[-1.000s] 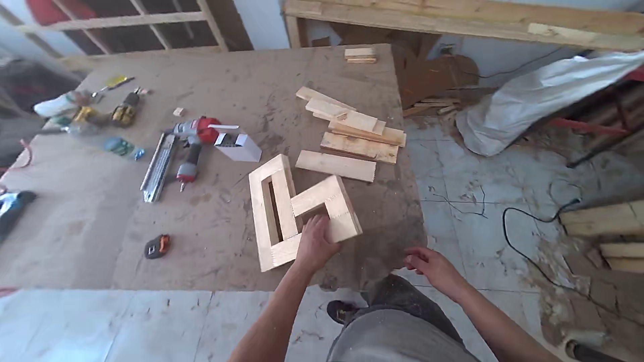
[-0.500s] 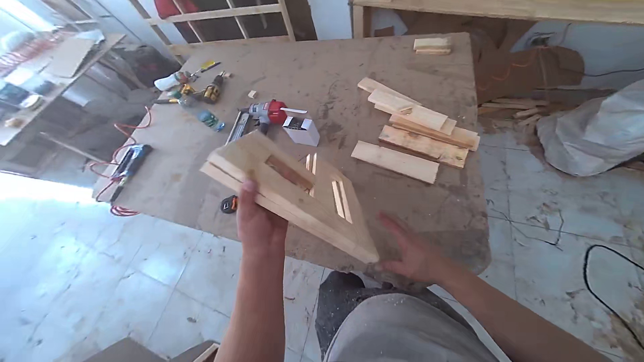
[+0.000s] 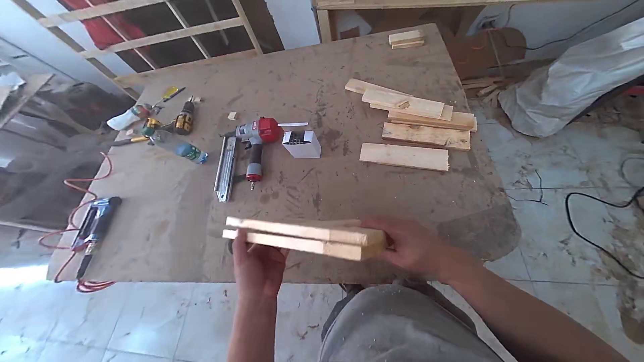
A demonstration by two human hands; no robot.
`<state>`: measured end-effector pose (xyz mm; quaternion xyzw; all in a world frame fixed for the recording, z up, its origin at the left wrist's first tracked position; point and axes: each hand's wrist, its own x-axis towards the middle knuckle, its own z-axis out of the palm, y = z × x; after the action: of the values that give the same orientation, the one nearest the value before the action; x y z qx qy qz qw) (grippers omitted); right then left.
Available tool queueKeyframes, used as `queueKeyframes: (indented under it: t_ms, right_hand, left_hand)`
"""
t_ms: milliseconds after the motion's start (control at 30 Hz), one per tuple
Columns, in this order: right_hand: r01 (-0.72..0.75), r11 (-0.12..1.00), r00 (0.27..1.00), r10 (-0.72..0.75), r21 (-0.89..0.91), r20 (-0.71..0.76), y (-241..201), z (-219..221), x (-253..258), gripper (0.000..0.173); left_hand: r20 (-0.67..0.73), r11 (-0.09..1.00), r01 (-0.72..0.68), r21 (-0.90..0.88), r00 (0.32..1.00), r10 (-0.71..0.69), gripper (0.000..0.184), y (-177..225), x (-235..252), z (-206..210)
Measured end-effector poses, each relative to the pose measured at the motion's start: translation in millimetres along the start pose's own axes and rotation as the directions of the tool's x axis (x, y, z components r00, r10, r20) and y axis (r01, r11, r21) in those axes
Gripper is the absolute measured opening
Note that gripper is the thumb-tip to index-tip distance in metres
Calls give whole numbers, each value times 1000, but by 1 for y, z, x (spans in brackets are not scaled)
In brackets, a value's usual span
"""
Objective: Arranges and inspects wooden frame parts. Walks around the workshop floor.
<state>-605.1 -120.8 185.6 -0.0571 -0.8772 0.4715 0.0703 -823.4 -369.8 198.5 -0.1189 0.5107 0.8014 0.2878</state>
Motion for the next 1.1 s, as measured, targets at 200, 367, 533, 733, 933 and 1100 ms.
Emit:
queueKeyframes:
  t_ms: [200, 367, 533, 733, 933, 1100]
  right_hand:
    - [23, 991, 959, 15, 132, -283, -5, 39, -7, 54]
    - [165, 986, 893, -163, -33, -420, -5, 67, -25, 56]
    - [221, 856, 900, -364, -468, -240, -19, 14, -35, 52]
    - [119, 819, 986, -165, -561, -33, 57, 42, -20, 68]
    - [122, 872, 955, 27, -475, 294, 102, 108, -7, 85]
    - [16, 908, 903, 167, -419, 396, 110, 119, 5, 69]
  left_hand:
    - [253, 967, 38, 253, 962, -104, 71, 17, 25, 12]
    - [402, 983, -47, 176, 915, -28, 52, -2, 3, 52]
    - [570, 992, 119, -40, 818, -75, 65, -27, 8, 38]
    - [204, 845, 291, 448, 887, -414, 53, -80, 52, 47]
    - [27, 736, 244, 631, 941, -336, 50, -137, 98, 9]
    - [61, 167, -50, 985, 996, -61, 44, -114, 106, 7]
